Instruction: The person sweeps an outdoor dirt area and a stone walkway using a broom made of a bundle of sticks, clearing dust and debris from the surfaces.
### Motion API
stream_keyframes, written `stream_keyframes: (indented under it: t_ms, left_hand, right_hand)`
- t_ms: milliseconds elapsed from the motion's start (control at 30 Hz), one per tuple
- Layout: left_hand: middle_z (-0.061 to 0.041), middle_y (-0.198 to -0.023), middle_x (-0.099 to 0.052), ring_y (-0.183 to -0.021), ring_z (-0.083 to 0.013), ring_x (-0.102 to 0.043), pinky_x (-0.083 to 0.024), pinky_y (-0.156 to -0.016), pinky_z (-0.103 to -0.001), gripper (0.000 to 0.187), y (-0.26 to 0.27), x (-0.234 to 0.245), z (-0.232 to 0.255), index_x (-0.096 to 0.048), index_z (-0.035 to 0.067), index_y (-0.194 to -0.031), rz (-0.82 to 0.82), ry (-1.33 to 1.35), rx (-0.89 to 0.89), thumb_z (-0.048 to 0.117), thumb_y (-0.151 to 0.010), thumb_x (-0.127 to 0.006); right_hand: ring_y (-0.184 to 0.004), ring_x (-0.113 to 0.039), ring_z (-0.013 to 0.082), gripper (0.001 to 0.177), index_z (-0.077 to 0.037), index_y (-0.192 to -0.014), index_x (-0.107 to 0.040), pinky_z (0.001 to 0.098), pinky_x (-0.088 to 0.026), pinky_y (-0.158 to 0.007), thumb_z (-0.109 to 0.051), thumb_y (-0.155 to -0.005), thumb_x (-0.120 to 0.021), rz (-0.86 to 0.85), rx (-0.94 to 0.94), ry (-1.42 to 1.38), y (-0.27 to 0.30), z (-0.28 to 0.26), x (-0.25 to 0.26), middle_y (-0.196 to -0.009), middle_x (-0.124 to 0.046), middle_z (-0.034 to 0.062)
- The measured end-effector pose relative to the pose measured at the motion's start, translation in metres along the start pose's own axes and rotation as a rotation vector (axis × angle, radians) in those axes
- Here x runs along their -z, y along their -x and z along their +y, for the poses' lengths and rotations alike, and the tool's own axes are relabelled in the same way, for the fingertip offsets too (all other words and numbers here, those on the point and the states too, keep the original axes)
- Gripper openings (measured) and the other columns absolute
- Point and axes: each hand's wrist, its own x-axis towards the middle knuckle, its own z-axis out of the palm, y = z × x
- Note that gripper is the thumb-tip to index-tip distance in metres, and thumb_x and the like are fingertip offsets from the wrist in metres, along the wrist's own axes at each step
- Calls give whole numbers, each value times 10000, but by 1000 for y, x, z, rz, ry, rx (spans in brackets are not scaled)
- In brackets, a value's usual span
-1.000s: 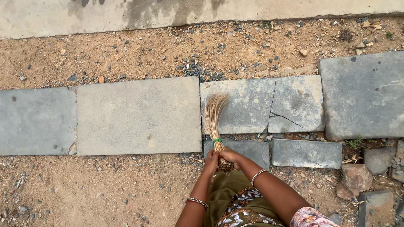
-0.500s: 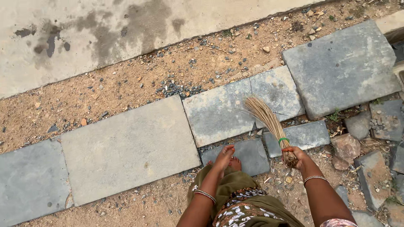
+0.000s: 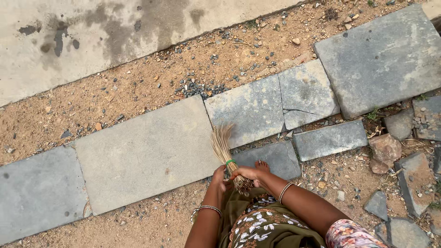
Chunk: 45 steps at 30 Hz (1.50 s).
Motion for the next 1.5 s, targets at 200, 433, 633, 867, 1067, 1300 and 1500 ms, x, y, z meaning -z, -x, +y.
stream_keyframes:
  t_ms: [200, 433, 633, 867, 1067, 1300, 1500]
  left_hand:
    - [24, -1588, -382, -1151, -361, -597, -512, -910, -455, 639, 4, 8, 26, -368, 227, -1539, -118, 141, -248, 489, -965, -467]
    - [55, -1566, -530, -1163, -308, -608, -502, -881, -403, 543, 4, -74, 42, -421, 269, -1490, -274, -150, -254, 469, -992, -505]
    - [76, -1535, -530, -1227, -317, -576, -496, -941, -420, 520, 12, -138, 65, -455, 279, -1479, -333, -242, -275, 450, -992, -525]
    - [47, -1549, -519, -1279, -349, -571, -472, -969, -441, 499, 5, -215, 63, -474, 275, -1465, -302, -392, -212, 462, -1003, -487]
    - [-28, -1495, -450, -1221, -367, -563, -484, -951, -416, 500, 18, -272, 74, -466, 207, -1495, -270, -497, -142, 434, -1051, -497]
    - [-58, -1254, -607, -959, -232, -655, -501, -834, -411, 516, 31, -373, 98, -369, 304, -1494, -336, -496, -218, 365, -999, -502]
    - [102, -1409, -582, -1020, -249, -610, -515, -861, -405, 544, 35, -455, 91, -425, 292, -1504, -520, -858, -170, 430, -984, -504]
  right_hand:
    - [-677, -725, 191, 930, -192, -1618, -228, 379, -596, -555, -135, -816, -695, -11, 72, 156, 30, -58, -22, -1002, -746, 151]
    - [-576, -655, 249, 488, -78, -1305, -467, 427, -546, -499, -128, -856, -651, 390, 180, -243, 53, -52, 101, -829, -705, 159]
    - [-870, -522, 352, 435, -32, -1219, -467, 527, -475, -722, -168, -865, -680, 900, 168, -561, 108, -37, 205, -1052, -530, 216]
    - [-1447, -321, 465, 1115, -142, -1621, -54, 626, -370, -1118, -177, -772, -774, 1019, 122, -522, 112, -49, 236, -1621, -246, 265]
    - [-1364, -491, 352, 914, -187, -1589, -280, 522, -437, -1085, -264, -806, -745, 591, 133, -202, 111, -75, 219, -1539, -445, 206]
    - [-734, -731, 228, 551, -75, -1391, -588, 352, -607, -544, -123, -846, -657, 299, 572, -599, 142, -89, 283, -1030, -722, 153]
    - [-555, -626, 260, 252, -87, -1067, -675, 408, -531, -444, -255, -881, -696, 424, 642, -1192, 185, -40, 336, -746, -652, 124]
